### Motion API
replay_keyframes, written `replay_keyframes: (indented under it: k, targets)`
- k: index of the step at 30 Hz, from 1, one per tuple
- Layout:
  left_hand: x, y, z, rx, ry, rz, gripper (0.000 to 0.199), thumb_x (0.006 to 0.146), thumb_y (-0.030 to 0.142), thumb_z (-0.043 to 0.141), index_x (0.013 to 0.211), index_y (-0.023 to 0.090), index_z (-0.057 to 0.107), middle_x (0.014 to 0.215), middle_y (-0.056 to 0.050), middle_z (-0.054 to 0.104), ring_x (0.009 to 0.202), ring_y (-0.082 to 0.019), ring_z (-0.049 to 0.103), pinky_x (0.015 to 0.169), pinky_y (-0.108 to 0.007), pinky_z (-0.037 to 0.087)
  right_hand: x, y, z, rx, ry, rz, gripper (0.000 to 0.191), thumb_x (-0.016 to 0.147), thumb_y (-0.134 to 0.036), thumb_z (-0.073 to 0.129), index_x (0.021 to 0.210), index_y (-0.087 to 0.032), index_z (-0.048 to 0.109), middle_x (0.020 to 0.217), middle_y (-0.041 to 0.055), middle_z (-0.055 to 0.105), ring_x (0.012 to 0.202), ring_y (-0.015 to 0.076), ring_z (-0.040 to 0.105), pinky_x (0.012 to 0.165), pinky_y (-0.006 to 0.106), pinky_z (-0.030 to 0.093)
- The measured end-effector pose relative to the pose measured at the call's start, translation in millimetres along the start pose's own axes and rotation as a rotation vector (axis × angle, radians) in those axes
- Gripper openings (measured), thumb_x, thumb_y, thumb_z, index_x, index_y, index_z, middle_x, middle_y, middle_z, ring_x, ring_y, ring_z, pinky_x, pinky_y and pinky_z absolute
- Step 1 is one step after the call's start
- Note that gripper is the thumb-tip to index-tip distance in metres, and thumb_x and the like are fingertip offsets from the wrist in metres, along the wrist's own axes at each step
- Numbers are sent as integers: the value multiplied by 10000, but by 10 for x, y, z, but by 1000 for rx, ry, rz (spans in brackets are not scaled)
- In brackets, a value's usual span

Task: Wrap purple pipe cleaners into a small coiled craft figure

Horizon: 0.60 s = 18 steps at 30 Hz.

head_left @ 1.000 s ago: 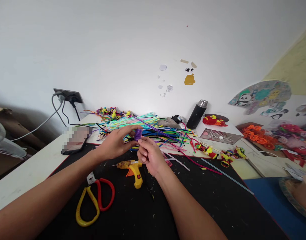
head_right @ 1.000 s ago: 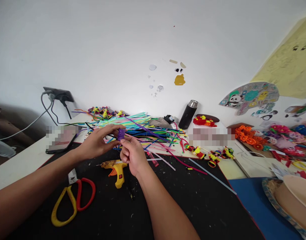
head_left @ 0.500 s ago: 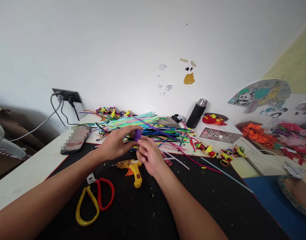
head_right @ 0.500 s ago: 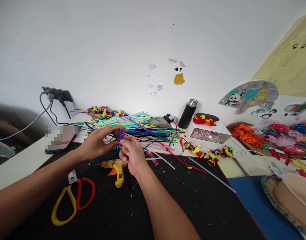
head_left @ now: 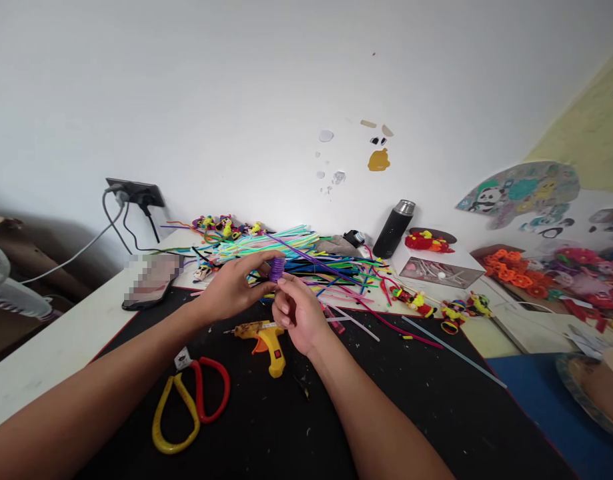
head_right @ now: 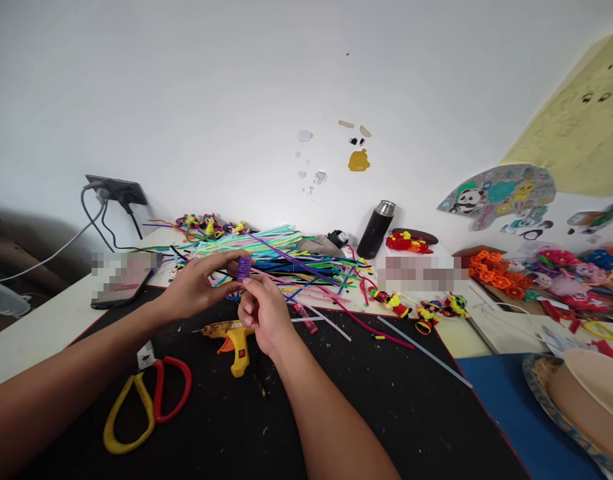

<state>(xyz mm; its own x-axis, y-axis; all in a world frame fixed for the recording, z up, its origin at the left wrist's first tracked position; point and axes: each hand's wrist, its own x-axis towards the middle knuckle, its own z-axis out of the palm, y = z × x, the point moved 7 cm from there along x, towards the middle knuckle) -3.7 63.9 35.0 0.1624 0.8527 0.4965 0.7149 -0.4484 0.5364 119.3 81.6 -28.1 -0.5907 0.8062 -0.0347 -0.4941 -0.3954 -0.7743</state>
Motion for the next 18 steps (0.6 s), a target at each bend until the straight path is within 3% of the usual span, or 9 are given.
replay_keyframes:
  k: [5, 18]
  targets:
    - [11, 6, -10, -15, 10, -18, 534, 926, 367, 681, 1431, 207, 612, 1165, -107, 795, 999, -269, 764, 908, -403, 589, 4, 1, 1, -4, -7, 9, 403, 808, -506, 802, 840, -234, 507, 494, -122, 488, 327, 53, 322, 367, 209, 154]
    - [-12, 1, 35, -31, 28, -11, 539, 919, 350, 693, 1432, 205, 618, 1118, -91, 801, 970, -262, 763, 895, -390, 584, 6, -17, -20, -67, 31, -26, 390, 792, -492, 805, 836, -235, 515, 467, -125, 460, 329, 58, 328, 359, 189, 170]
